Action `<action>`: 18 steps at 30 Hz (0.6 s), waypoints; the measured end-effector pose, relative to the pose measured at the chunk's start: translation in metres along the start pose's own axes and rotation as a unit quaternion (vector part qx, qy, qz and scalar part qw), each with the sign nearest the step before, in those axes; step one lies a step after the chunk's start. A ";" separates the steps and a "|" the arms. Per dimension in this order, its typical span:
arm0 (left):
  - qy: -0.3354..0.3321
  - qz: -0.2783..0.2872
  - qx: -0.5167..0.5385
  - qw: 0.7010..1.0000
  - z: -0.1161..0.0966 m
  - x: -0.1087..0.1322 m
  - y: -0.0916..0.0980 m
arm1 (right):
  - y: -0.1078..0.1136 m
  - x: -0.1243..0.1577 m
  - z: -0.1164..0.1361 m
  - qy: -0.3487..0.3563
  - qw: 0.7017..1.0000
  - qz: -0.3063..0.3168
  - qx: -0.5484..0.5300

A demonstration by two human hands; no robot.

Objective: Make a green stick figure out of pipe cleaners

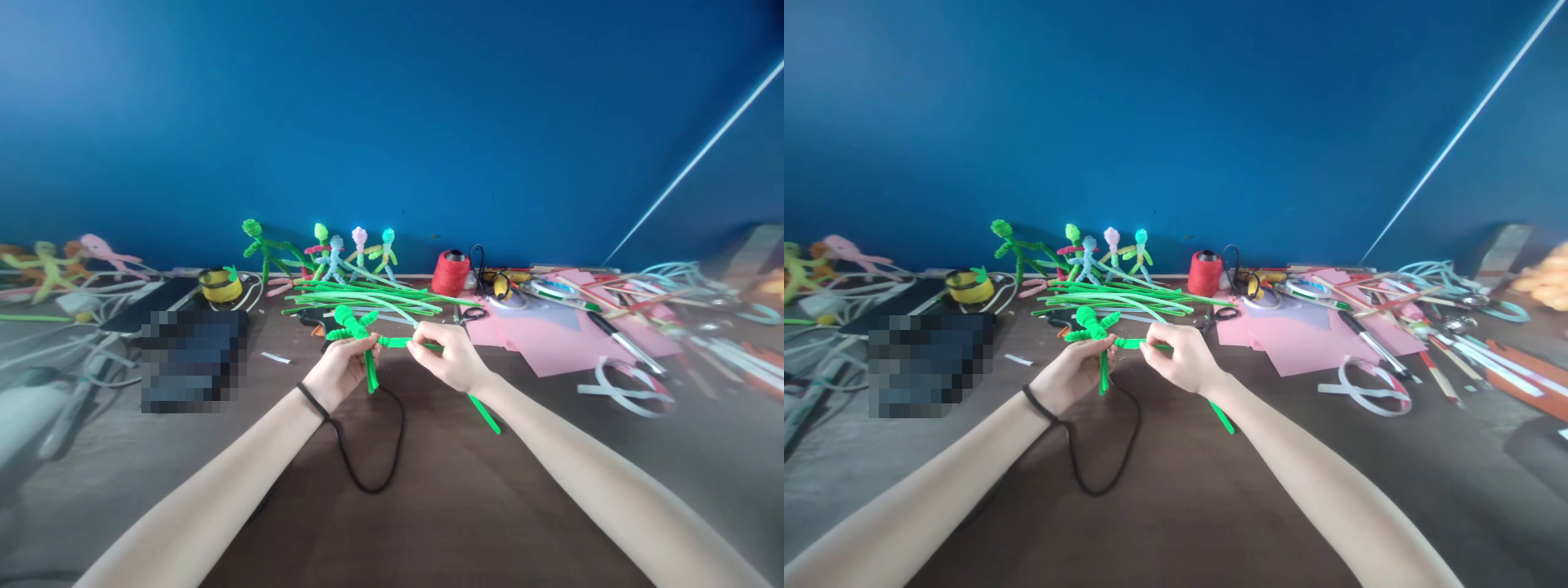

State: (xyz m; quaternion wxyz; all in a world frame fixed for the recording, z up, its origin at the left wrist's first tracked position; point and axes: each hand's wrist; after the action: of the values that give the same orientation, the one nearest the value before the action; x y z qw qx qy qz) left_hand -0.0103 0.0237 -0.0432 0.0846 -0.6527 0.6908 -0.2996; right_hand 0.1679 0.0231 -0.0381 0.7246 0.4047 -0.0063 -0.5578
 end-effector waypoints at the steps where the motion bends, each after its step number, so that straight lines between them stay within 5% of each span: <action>1: 0.008 -0.005 0.010 1.000 0.000 0.000 0.000 | 0.000 0.000 0.000 0.000 1.000 0.000 0.000; 10: -0.088 0.033 -0.234 0.968 -0.002 0.009 -0.002 | 0.001 -0.002 -0.006 -0.034 0.999 -0.004 0.002; 18: -0.060 0.103 -0.096 0.988 -0.002 0.009 -0.002 | -0.003 -0.006 -0.019 -0.105 0.990 0.078 -0.059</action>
State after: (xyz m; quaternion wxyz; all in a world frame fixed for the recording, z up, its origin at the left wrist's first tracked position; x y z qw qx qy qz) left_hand -0.0106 0.0155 -0.0378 0.0932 -0.6003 0.7732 -0.1819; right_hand 0.1720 0.0384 -0.0500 0.7835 0.2988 -0.0814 -0.5387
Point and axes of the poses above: each hand's wrist, its own x-axis away from the middle knuckle, its own y-axis out of the back of the hand, z = x × y, and after that the axes turned 5 degrees about -y, right-handed
